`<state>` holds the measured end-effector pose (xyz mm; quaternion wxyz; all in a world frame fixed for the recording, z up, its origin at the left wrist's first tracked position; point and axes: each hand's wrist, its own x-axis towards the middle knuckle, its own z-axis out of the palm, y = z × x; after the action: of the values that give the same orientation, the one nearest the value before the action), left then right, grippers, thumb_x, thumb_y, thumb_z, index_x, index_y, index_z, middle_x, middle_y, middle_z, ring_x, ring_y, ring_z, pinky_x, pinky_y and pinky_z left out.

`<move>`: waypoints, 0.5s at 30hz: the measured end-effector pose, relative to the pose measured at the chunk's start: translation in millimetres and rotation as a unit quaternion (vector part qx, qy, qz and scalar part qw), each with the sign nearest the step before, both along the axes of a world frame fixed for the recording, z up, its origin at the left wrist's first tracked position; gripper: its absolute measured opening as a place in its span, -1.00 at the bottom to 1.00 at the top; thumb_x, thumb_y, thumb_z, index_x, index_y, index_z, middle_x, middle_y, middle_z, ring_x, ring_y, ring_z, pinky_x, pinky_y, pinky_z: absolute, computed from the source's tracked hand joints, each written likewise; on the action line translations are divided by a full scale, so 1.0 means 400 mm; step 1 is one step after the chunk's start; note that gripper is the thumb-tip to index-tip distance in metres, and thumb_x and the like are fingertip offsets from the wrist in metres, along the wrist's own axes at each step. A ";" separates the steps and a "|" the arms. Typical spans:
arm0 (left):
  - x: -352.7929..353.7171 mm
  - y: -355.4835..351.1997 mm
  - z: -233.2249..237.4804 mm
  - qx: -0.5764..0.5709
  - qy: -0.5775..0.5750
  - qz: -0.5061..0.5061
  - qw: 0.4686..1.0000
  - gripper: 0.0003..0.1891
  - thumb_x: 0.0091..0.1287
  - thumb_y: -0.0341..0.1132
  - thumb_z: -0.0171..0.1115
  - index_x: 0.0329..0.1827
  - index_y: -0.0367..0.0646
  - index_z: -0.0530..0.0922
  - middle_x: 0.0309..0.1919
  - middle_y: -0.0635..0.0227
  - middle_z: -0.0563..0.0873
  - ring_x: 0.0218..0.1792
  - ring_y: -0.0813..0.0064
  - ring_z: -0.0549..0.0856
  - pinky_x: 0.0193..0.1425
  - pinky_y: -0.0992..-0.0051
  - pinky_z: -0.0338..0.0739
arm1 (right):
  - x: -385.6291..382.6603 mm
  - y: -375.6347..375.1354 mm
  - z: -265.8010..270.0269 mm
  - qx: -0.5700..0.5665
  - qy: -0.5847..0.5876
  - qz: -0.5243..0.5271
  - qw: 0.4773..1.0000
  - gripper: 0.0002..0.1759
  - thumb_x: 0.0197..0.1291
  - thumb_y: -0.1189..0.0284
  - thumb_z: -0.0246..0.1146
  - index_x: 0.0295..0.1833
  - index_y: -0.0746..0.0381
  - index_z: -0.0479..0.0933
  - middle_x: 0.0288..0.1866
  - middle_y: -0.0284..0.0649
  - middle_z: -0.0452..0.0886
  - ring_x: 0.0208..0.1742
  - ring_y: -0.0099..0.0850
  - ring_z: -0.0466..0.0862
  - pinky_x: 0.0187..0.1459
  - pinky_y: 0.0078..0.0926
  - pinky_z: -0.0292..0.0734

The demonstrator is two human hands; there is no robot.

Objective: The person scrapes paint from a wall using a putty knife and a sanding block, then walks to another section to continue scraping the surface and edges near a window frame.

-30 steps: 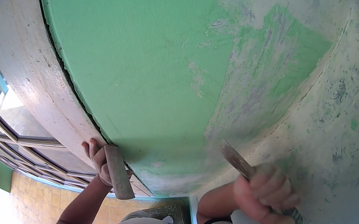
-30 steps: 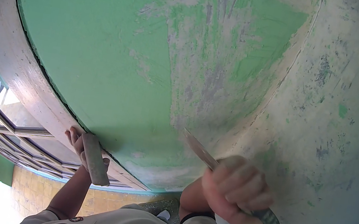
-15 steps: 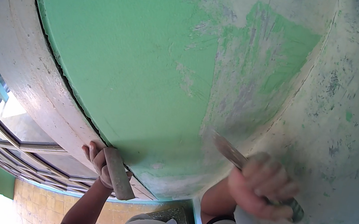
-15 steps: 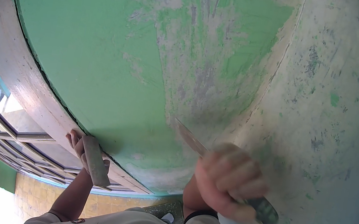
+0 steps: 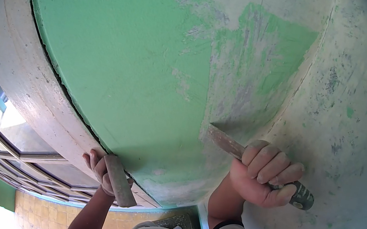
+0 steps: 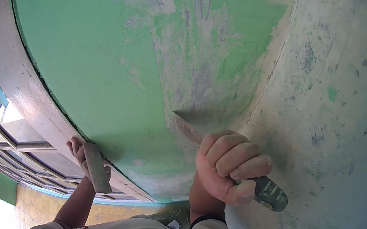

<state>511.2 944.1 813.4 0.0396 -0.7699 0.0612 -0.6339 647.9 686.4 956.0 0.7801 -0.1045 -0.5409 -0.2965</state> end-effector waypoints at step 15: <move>-0.002 0.006 -0.010 0.000 0.006 0.017 1.000 -0.37 0.27 0.17 0.00 0.16 -0.18 0.26 0.17 0.05 0.35 0.39 -0.17 0.10 0.39 -0.28 -0.21 | -0.019 -0.017 0.010 0.021 -0.024 0.049 0.998 -0.66 0.28 0.26 0.11 -0.47 0.14 0.19 -0.73 -0.40 0.22 -0.80 -0.61 0.11 -0.75 -0.60 -0.03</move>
<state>510.3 946.5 809.4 0.0500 -0.7746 0.0483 -0.6286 640.4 679.7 959.8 0.7825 -0.0538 -0.5577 -0.2715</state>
